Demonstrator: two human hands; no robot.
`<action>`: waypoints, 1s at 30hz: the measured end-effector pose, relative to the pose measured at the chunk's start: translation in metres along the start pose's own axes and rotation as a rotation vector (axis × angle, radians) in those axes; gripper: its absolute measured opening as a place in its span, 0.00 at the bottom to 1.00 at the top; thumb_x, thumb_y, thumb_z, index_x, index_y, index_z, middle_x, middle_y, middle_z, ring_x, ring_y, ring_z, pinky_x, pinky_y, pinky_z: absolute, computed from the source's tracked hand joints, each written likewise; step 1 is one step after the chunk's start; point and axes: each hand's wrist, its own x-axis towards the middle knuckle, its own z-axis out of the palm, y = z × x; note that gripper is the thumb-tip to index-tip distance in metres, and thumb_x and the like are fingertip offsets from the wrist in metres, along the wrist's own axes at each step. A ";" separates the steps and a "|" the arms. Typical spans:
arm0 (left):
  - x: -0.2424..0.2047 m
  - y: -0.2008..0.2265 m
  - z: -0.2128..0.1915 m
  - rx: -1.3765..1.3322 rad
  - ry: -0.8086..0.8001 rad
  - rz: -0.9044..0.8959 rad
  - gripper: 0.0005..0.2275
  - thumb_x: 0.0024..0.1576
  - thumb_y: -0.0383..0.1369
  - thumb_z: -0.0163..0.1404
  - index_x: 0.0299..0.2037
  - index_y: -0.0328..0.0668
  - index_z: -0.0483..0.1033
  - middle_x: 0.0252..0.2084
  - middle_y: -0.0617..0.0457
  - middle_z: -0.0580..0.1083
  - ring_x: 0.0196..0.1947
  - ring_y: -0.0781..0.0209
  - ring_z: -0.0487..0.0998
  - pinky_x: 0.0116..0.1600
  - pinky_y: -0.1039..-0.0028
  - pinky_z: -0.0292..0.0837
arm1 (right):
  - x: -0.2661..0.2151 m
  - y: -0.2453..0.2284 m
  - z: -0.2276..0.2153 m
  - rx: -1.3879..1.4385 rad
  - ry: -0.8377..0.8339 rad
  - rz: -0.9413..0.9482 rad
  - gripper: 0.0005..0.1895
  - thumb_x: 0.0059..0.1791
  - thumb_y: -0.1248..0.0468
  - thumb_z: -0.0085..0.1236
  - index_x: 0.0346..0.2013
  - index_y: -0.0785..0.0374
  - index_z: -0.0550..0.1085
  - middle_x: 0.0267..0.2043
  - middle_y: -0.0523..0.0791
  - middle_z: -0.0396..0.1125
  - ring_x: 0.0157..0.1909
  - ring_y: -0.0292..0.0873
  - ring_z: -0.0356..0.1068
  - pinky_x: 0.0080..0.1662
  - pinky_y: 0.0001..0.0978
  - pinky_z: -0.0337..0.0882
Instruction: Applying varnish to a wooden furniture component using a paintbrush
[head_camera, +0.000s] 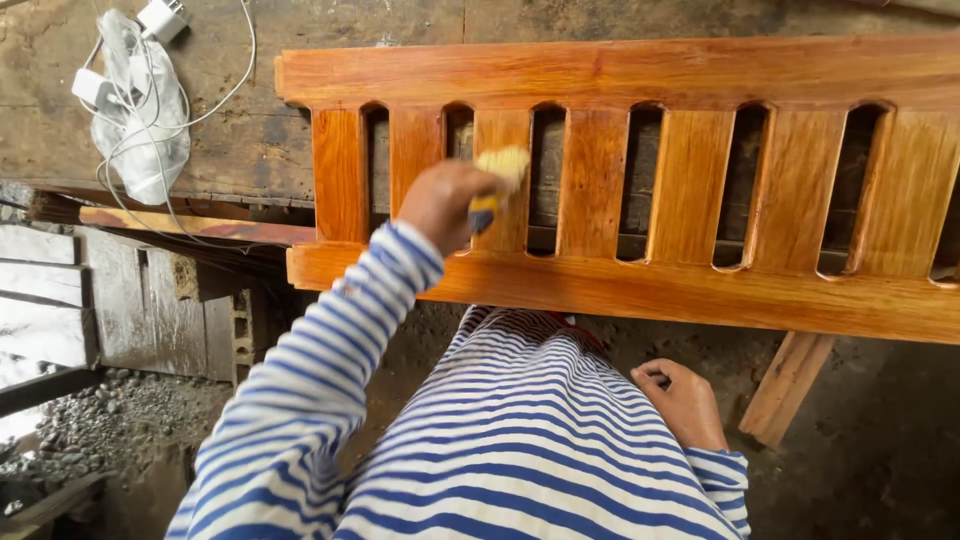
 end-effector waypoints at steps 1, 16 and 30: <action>-0.012 0.010 0.000 0.001 -0.005 -0.002 0.05 0.59 0.28 0.58 0.44 0.42 0.83 0.38 0.46 0.82 0.35 0.51 0.81 0.44 0.60 0.78 | 0.000 -0.001 -0.002 0.002 -0.005 0.002 0.16 0.53 0.54 0.54 0.46 0.59 0.81 0.45 0.46 0.78 0.48 0.45 0.75 0.52 0.41 0.75; -0.009 0.159 0.112 -0.838 0.321 -0.446 0.08 0.53 0.33 0.62 0.41 0.54 0.80 0.32 0.52 0.79 0.36 0.51 0.84 0.44 0.68 0.80 | 0.126 0.163 0.038 -0.333 0.080 -0.021 0.21 0.48 0.40 0.55 0.47 0.42 0.82 0.44 0.49 0.80 0.53 0.60 0.75 0.55 0.54 0.73; -0.184 -0.016 0.017 -0.202 0.629 -0.551 0.12 0.48 0.33 0.67 0.35 0.52 0.76 0.31 0.54 0.81 0.33 0.55 0.84 0.37 0.73 0.80 | 0.153 0.233 0.160 -0.241 -0.069 0.155 0.19 0.48 0.42 0.53 0.53 0.30 0.79 0.53 0.37 0.77 0.60 0.46 0.71 0.62 0.41 0.68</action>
